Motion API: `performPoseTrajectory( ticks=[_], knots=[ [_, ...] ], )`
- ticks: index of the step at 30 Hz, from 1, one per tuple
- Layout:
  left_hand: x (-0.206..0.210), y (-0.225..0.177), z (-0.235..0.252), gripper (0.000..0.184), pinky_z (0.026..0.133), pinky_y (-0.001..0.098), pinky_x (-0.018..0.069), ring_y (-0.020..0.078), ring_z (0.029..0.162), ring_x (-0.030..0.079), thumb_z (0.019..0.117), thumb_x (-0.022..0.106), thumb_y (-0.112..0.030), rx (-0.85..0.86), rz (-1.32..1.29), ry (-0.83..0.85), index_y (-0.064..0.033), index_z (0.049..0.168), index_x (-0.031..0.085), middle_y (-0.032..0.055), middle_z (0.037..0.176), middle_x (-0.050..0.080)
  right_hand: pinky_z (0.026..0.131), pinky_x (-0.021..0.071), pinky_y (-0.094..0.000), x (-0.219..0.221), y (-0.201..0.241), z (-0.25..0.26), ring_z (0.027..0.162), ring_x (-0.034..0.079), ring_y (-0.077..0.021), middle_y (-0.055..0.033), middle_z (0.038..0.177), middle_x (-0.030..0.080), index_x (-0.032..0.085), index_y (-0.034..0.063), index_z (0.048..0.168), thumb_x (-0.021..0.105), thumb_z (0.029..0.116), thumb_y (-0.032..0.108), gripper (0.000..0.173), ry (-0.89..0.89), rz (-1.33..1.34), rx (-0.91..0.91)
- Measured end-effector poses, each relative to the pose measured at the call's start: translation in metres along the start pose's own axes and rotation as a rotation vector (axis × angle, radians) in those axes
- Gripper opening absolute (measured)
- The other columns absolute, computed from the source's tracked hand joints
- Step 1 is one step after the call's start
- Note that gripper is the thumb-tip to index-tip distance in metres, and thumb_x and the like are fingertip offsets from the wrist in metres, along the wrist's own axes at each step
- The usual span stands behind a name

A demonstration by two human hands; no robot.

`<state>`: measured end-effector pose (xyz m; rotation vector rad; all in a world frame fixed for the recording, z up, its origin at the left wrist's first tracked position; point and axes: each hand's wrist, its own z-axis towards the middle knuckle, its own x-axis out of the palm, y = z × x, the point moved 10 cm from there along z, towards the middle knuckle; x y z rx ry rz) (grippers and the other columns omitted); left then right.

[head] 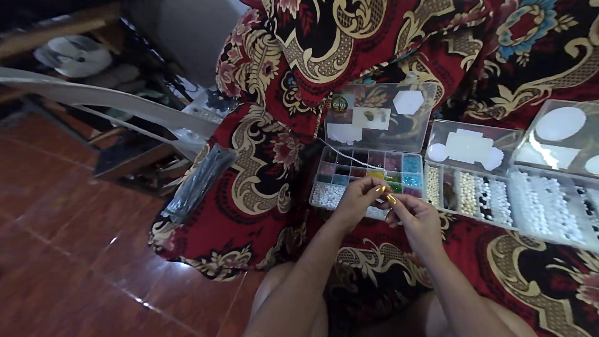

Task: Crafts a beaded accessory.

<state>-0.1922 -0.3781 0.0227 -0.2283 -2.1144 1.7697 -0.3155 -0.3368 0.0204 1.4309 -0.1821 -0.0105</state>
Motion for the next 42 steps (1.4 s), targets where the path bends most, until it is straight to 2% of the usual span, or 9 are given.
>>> performPoseTrajectory(
  ticks=[3, 8, 14, 20, 23, 26, 28, 33, 42],
  knots=[
    [0.002, -0.002, -0.001, 0.016, 0.085, 0.0282, 0.0587, 0.0086, 0.090, 0.069, 0.0980, 0.055, 0.004, 0.014, -0.047, 0.099, 0.0002, 0.107, 0.068, 0.0013, 0.104, 0.071, 0.055, 0.0583, -0.0174, -0.001, 0.003, 0.000, 0.057, 0.066, -0.0021, 0.0024, 0.078, 0.074, 0.074, -0.0010, 0.100, 0.059, 0.0982, 0.001, 0.015, 0.003, 0.025, -0.041],
    [0.003, -0.016, -0.004, 0.015, 0.091, 0.0256, 0.0555, 0.0065, 0.103, 0.066, 0.0887, 0.064, 0.009, 0.232, 0.005, 0.184, -0.0003, 0.097, 0.073, 0.0015, 0.108, 0.070, 0.056, 0.0569, -0.0164, 0.004, 0.002, 0.001, 0.057, 0.065, -0.0006, 0.0036, 0.080, 0.076, 0.076, 0.0043, 0.094, 0.059, 0.0974, -0.001, 0.018, 0.107, 0.191, -0.072],
    [0.003, -0.026, -0.007, 0.011, 0.089, 0.0237, 0.0573, 0.0058, 0.103, 0.067, 0.0876, 0.070, 0.007, 0.372, 0.057, 0.203, 0.0004, 0.095, 0.075, 0.0010, 0.108, 0.071, 0.053, 0.0541, -0.0156, 0.010, -0.004, 0.002, 0.055, 0.063, 0.0000, 0.0016, 0.077, 0.075, 0.078, 0.0075, 0.091, 0.064, 0.0973, 0.006, 0.015, 0.186, 0.360, 0.042],
    [0.005, -0.023, -0.006, 0.007, 0.082, 0.0228, 0.0588, 0.0053, 0.097, 0.067, 0.0891, 0.069, 0.004, 0.382, 0.050, 0.127, 0.0012, 0.094, 0.073, 0.0019, 0.106, 0.069, 0.050, 0.0508, -0.0135, 0.010, -0.010, 0.002, 0.053, 0.060, 0.0015, 0.0014, 0.074, 0.074, 0.079, 0.0080, 0.088, 0.063, 0.0960, 0.003, 0.018, 0.178, 0.457, 0.179],
    [0.005, -0.021, -0.004, 0.008, 0.079, 0.0224, 0.0589, 0.0045, 0.091, 0.067, 0.0905, 0.066, 0.005, 0.333, 0.047, 0.082, 0.0009, 0.095, 0.071, 0.0010, 0.105, 0.068, 0.052, 0.0517, -0.0137, 0.010, -0.012, 0.003, 0.055, 0.061, 0.0006, -0.0001, 0.077, 0.075, 0.078, 0.0074, 0.089, 0.060, 0.0984, 0.006, 0.020, 0.180, 0.499, 0.200],
    [0.002, -0.014, -0.002, 0.009, 0.075, 0.0215, 0.0577, 0.0029, 0.083, 0.066, 0.0936, 0.061, 0.004, 0.212, 0.007, 0.037, -0.0009, 0.098, 0.068, -0.0019, 0.099, 0.069, 0.057, 0.0543, -0.0154, 0.011, -0.010, 0.003, 0.061, 0.066, -0.0013, -0.0022, 0.086, 0.077, 0.079, 0.0091, 0.097, 0.055, 0.1035, 0.017, 0.026, 0.232, 0.517, 0.165],
    [0.000, -0.007, 0.000, 0.010, 0.073, 0.0223, 0.0583, 0.0038, 0.081, 0.067, 0.0957, 0.060, 0.002, 0.138, -0.050, 0.036, -0.0029, 0.099, 0.067, -0.0020, 0.096, 0.070, 0.060, 0.0558, -0.0175, 0.011, -0.008, 0.003, 0.063, 0.066, -0.0022, -0.0022, 0.087, 0.077, 0.078, 0.0075, 0.103, 0.059, 0.1027, 0.022, 0.024, 0.237, 0.448, 0.118],
    [0.001, 0.007, 0.000, 0.011, 0.072, 0.0246, 0.0591, 0.0073, 0.080, 0.068, 0.0990, 0.056, 0.002, -0.031, -0.146, 0.025, -0.0047, 0.099, 0.065, -0.0009, 0.094, 0.069, 0.057, 0.0560, -0.0185, 0.005, -0.005, 0.003, 0.059, 0.064, -0.0032, -0.0003, 0.080, 0.074, 0.075, -0.0021, 0.107, 0.064, 0.0917, 0.000, 0.019, 0.111, 0.217, 0.075],
    [0.004, 0.013, 0.000, 0.016, 0.072, 0.0251, 0.0590, 0.0076, 0.079, 0.069, 0.1004, 0.053, 0.002, -0.099, -0.210, 0.029, -0.0068, 0.096, 0.065, -0.0015, 0.091, 0.071, 0.057, 0.0595, -0.0205, 0.000, 0.000, 0.002, 0.059, 0.067, -0.0055, -0.0004, 0.075, 0.074, 0.074, -0.0014, 0.100, 0.064, 0.0932, 0.000, 0.012, 0.037, 0.178, 0.030]
  ],
)
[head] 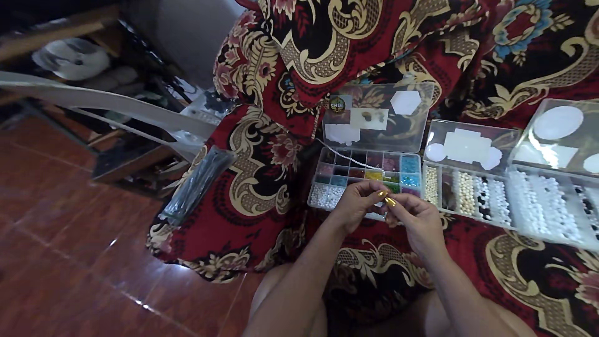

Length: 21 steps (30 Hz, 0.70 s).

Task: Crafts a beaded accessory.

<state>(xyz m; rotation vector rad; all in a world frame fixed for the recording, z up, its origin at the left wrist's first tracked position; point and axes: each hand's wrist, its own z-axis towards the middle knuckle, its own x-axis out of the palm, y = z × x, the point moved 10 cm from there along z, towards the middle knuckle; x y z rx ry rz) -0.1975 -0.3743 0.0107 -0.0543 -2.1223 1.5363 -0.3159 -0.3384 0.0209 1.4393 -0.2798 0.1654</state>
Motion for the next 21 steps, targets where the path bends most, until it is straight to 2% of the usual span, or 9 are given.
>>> performPoseTrajectory(
  ticks=[11, 21],
  knots=[
    [-0.0010, 0.0016, -0.0003, 0.016, 0.073, 0.0261, 0.0595, 0.0082, 0.080, 0.069, 0.1001, 0.054, 0.002, -0.012, 0.005, -0.016, -0.0052, 0.097, 0.067, -0.0006, 0.092, 0.071, 0.057, 0.0600, -0.0204, -0.0018, 0.0029, -0.0002, 0.058, 0.068, -0.0056, 0.0002, 0.075, 0.074, 0.074, -0.0001, 0.096, 0.065, 0.0918, -0.001, 0.010, -0.020, -0.047, -0.028],
    [-0.0041, -0.0019, -0.0008, 0.015, 0.073, 0.0266, 0.0600, 0.0086, 0.080, 0.070, 0.0978, 0.056, 0.002, -0.046, 0.102, 0.021, -0.0051, 0.097, 0.069, -0.0009, 0.093, 0.072, 0.053, 0.0589, -0.0206, -0.0002, 0.0007, -0.0005, 0.057, 0.069, -0.0070, -0.0025, 0.076, 0.075, 0.075, -0.0004, 0.095, 0.066, 0.0927, 0.000, 0.009, 0.014, -0.073, 0.037]
  ],
)
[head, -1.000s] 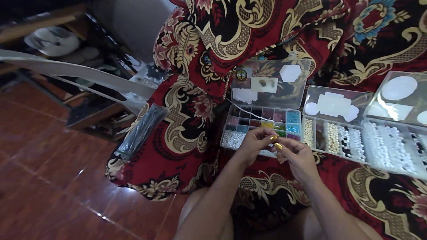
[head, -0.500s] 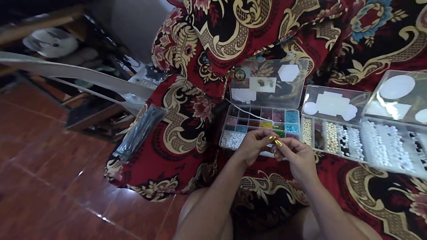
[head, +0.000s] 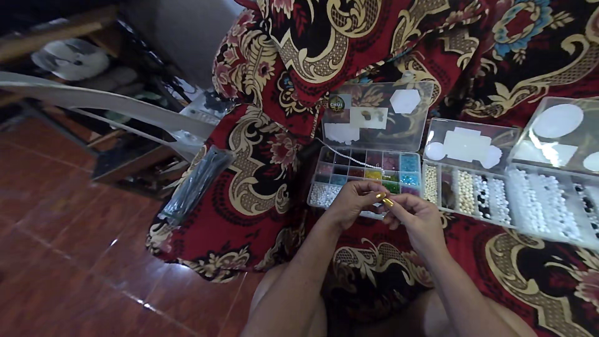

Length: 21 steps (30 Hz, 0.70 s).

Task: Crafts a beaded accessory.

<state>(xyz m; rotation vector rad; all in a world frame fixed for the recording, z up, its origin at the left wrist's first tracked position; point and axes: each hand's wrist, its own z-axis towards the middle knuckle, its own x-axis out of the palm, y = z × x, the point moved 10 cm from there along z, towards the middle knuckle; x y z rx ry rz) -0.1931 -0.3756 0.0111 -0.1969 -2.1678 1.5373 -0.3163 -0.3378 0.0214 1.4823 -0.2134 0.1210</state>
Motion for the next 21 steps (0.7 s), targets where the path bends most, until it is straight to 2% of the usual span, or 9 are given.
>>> performPoseTrajectory(
  ticks=[4, 7, 8, 10, 12, 14, 16, 18, 21],
  knots=[
    [-0.018, -0.022, -0.004, 0.011, 0.075, 0.0279, 0.0602, 0.0096, 0.084, 0.070, 0.1004, 0.055, 0.000, 0.034, 0.152, -0.089, -0.0006, 0.103, 0.065, 0.0013, 0.097, 0.071, 0.057, 0.0606, -0.0215, -0.003, -0.001, 0.002, 0.063, 0.070, -0.0070, -0.0014, 0.084, 0.076, 0.074, 0.0005, 0.098, 0.061, 0.0960, 0.003, 0.012, 0.015, -0.035, 0.011],
    [-0.063, -0.048, -0.014, 0.010, 0.078, 0.0278, 0.0570, 0.0091, 0.083, 0.066, 0.0980, 0.064, -0.004, 0.071, 0.503, -0.284, 0.0018, 0.106, 0.068, 0.0051, 0.097, 0.069, 0.053, 0.0577, -0.0192, -0.010, -0.002, 0.006, 0.066, 0.071, -0.0053, -0.0010, 0.089, 0.077, 0.073, 0.0021, 0.100, 0.061, 0.0967, 0.004, 0.013, -0.007, -0.050, 0.015],
    [-0.078, -0.053, -0.018, 0.012, 0.081, 0.0323, 0.0561, 0.0129, 0.086, 0.066, 0.0973, 0.067, -0.007, 0.047, 0.647, -0.342, 0.0004, 0.106, 0.070, 0.0078, 0.099, 0.069, 0.050, 0.0539, -0.0167, -0.011, -0.002, 0.007, 0.063, 0.068, -0.0027, 0.0002, 0.089, 0.077, 0.073, 0.0028, 0.101, 0.061, 0.0968, 0.004, 0.013, -0.012, -0.055, 0.015],
    [-0.098, -0.055, -0.025, 0.013, 0.093, 0.0462, 0.0530, 0.0240, 0.100, 0.067, 0.0962, 0.069, -0.010, -0.030, 0.913, -0.390, -0.0028, 0.106, 0.073, 0.0126, 0.105, 0.072, 0.046, 0.0485, -0.0139, -0.012, -0.004, 0.008, 0.058, 0.064, 0.0003, 0.0006, 0.091, 0.078, 0.074, 0.0031, 0.102, 0.061, 0.0970, 0.004, 0.014, -0.009, -0.044, 0.005],
    [-0.102, -0.049, -0.027, 0.014, 0.099, 0.0520, 0.0493, 0.0289, 0.108, 0.066, 0.0970, 0.069, -0.011, -0.145, 1.066, -0.360, -0.0050, 0.108, 0.075, 0.0137, 0.110, 0.072, 0.046, 0.0484, -0.0137, -0.012, -0.007, 0.009, 0.061, 0.066, -0.0001, -0.0003, 0.092, 0.078, 0.074, 0.0035, 0.101, 0.060, 0.0972, 0.003, 0.015, -0.014, -0.021, 0.021],
    [-0.103, -0.041, -0.026, 0.016, 0.102, 0.0541, 0.0467, 0.0310, 0.114, 0.064, 0.0983, 0.067, -0.012, -0.240, 1.127, -0.333, -0.0061, 0.111, 0.075, 0.0143, 0.116, 0.071, 0.051, 0.0546, -0.0167, -0.011, -0.008, 0.008, 0.068, 0.072, -0.0046, -0.0031, 0.092, 0.079, 0.072, 0.0028, 0.099, 0.057, 0.0984, 0.001, 0.016, -0.029, 0.030, 0.073],
    [-0.102, -0.038, -0.025, 0.018, 0.103, 0.0537, 0.0469, 0.0311, 0.116, 0.064, 0.0995, 0.066, -0.014, -0.266, 1.145, -0.338, -0.0080, 0.113, 0.075, 0.0144, 0.119, 0.070, 0.057, 0.0608, -0.0214, -0.010, -0.011, 0.007, 0.072, 0.074, -0.0095, -0.0053, 0.092, 0.078, 0.068, 0.0022, 0.099, 0.051, 0.1005, -0.001, 0.018, -0.037, 0.084, 0.134],
    [-0.099, -0.041, -0.024, 0.018, 0.102, 0.0521, 0.0477, 0.0299, 0.114, 0.065, 0.1003, 0.065, -0.016, -0.239, 1.149, -0.362, -0.0090, 0.114, 0.075, 0.0134, 0.119, 0.070, 0.058, 0.0613, -0.0218, -0.008, -0.013, 0.007, 0.069, 0.074, -0.0100, -0.0047, 0.091, 0.077, 0.065, 0.0026, 0.100, 0.047, 0.1024, 0.000, 0.019, -0.041, 0.120, 0.175],
    [-0.086, -0.042, -0.020, 0.016, 0.101, 0.0511, 0.0484, 0.0297, 0.112, 0.065, 0.0994, 0.066, -0.013, -0.156, 1.141, -0.323, -0.0068, 0.111, 0.075, 0.0140, 0.116, 0.071, 0.056, 0.0579, -0.0174, -0.009, -0.017, 0.008, 0.061, 0.068, -0.0053, -0.0014, 0.081, 0.074, 0.065, 0.0034, 0.098, 0.046, 0.1031, 0.000, 0.020, -0.061, 0.185, 0.199]
  ],
)
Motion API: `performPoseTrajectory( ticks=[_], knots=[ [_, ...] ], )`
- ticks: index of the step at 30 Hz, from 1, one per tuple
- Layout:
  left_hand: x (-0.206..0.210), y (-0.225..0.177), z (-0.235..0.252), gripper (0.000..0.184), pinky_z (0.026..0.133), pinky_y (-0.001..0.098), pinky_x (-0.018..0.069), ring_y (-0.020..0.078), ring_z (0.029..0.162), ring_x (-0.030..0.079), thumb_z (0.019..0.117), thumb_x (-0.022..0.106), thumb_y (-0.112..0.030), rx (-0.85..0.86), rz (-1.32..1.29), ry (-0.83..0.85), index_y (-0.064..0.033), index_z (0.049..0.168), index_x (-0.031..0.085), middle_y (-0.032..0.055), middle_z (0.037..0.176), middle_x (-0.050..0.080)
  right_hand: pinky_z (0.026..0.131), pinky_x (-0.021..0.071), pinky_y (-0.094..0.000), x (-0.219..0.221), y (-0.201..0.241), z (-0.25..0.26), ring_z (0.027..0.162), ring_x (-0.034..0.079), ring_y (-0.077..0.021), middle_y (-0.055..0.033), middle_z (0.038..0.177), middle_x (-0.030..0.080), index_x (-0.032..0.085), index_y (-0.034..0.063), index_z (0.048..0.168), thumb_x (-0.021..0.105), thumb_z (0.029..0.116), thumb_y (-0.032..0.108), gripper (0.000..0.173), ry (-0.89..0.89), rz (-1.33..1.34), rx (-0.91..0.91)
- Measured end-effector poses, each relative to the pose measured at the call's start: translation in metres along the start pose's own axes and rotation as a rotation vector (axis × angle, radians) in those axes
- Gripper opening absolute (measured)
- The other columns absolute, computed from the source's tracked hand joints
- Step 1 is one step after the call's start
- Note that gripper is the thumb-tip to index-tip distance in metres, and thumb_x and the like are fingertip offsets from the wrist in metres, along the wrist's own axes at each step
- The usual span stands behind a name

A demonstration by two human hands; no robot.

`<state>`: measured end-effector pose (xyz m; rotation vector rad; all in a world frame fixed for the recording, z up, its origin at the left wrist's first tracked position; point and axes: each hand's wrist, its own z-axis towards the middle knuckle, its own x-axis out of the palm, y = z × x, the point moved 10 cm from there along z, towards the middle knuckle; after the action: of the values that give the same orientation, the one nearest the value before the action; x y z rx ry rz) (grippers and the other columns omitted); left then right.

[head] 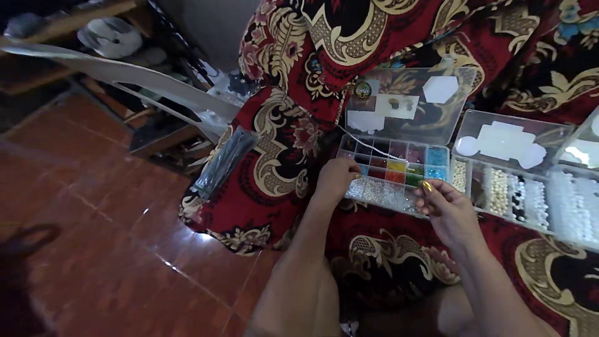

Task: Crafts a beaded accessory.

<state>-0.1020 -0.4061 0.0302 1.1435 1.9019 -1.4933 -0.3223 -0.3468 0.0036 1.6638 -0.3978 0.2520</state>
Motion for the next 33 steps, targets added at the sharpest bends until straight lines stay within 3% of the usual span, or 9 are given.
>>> performPoseTrajectory(
  ticks=[4, 8, 12, 17, 21, 29, 33],
  knots=[
    [0.027, -0.018, 0.000, 0.019, 0.104, 0.0527, 0.0466, 0.0329, 0.117, 0.063, 0.0997, 0.064, -0.012, 0.121, 0.107, 0.106, -0.0052, 0.112, 0.075, 0.0169, 0.119, 0.070, 0.062, 0.0577, -0.0162, -0.005, -0.004, 0.002, 0.064, 0.067, -0.0035, 0.0002, 0.080, 0.072, 0.067, 0.0027, 0.100, 0.046, 0.1016, -0.004, 0.022, -0.019, 0.053, 0.032],
    [0.047, -0.028, 0.000, 0.023, 0.105, 0.0525, 0.0466, 0.0348, 0.123, 0.060, 0.1021, 0.059, -0.011, 0.101, 0.239, 0.178, -0.0056, 0.120, 0.073, 0.0189, 0.126, 0.066, 0.066, 0.0596, -0.0184, -0.006, -0.005, 0.002, 0.069, 0.070, -0.0058, -0.0009, 0.083, 0.073, 0.068, -0.0004, 0.107, 0.048, 0.0980, -0.010, 0.024, -0.014, 0.059, 0.052],
    [0.054, -0.031, 0.002, 0.023, 0.104, 0.0536, 0.0472, 0.0369, 0.126, 0.058, 0.1022, 0.059, -0.012, 0.070, 0.293, 0.157, -0.0051, 0.120, 0.073, 0.0200, 0.127, 0.065, 0.067, 0.0608, -0.0199, -0.006, -0.006, 0.002, 0.069, 0.071, -0.0077, -0.0028, 0.084, 0.074, 0.068, -0.0041, 0.114, 0.047, 0.0969, -0.013, 0.028, -0.014, 0.101, 0.064],
    [0.059, -0.035, 0.003, 0.025, 0.107, 0.0550, 0.0435, 0.0383, 0.129, 0.055, 0.1026, 0.058, -0.012, 0.022, 0.379, 0.158, -0.0048, 0.123, 0.071, 0.0213, 0.131, 0.063, 0.065, 0.0608, -0.0189, -0.006, 0.000, 0.001, 0.068, 0.072, -0.0073, -0.0024, 0.080, 0.076, 0.068, 0.0010, 0.098, 0.047, 0.0973, -0.013, 0.025, -0.028, 0.105, 0.070],
    [0.063, -0.037, 0.004, 0.026, 0.108, 0.0567, 0.0394, 0.0381, 0.127, 0.056, 0.1031, 0.058, -0.015, 0.030, 0.441, 0.145, -0.0045, 0.124, 0.071, 0.0215, 0.129, 0.064, 0.063, 0.0610, -0.0202, -0.007, 0.003, 0.000, 0.068, 0.073, -0.0093, -0.0051, 0.081, 0.076, 0.067, 0.0000, 0.096, 0.048, 0.0985, -0.011, 0.022, -0.044, 0.081, 0.060],
    [0.063, -0.038, 0.003, 0.027, 0.105, 0.0564, 0.0418, 0.0388, 0.125, 0.058, 0.1035, 0.055, -0.013, 0.026, 0.388, 0.140, 0.0003, 0.123, 0.069, 0.0230, 0.129, 0.063, 0.059, 0.0602, -0.0218, -0.007, 0.000, -0.001, 0.066, 0.071, -0.0098, -0.0047, 0.080, 0.075, 0.071, -0.0001, 0.096, 0.058, 0.0961, -0.006, 0.014, -0.024, -0.043, 0.044],
    [0.052, -0.033, -0.004, 0.027, 0.097, 0.0527, 0.0499, 0.0335, 0.109, 0.066, 0.1025, 0.056, -0.017, 0.071, 0.136, 0.213, 0.0005, 0.119, 0.068, 0.0189, 0.115, 0.069, 0.060, 0.0598, -0.0218, -0.010, 0.000, 0.001, 0.065, 0.070, -0.0098, -0.0053, 0.078, 0.074, 0.071, -0.0018, 0.098, 0.058, 0.0978, -0.005, 0.013, -0.048, -0.046, 0.046]
  ],
)
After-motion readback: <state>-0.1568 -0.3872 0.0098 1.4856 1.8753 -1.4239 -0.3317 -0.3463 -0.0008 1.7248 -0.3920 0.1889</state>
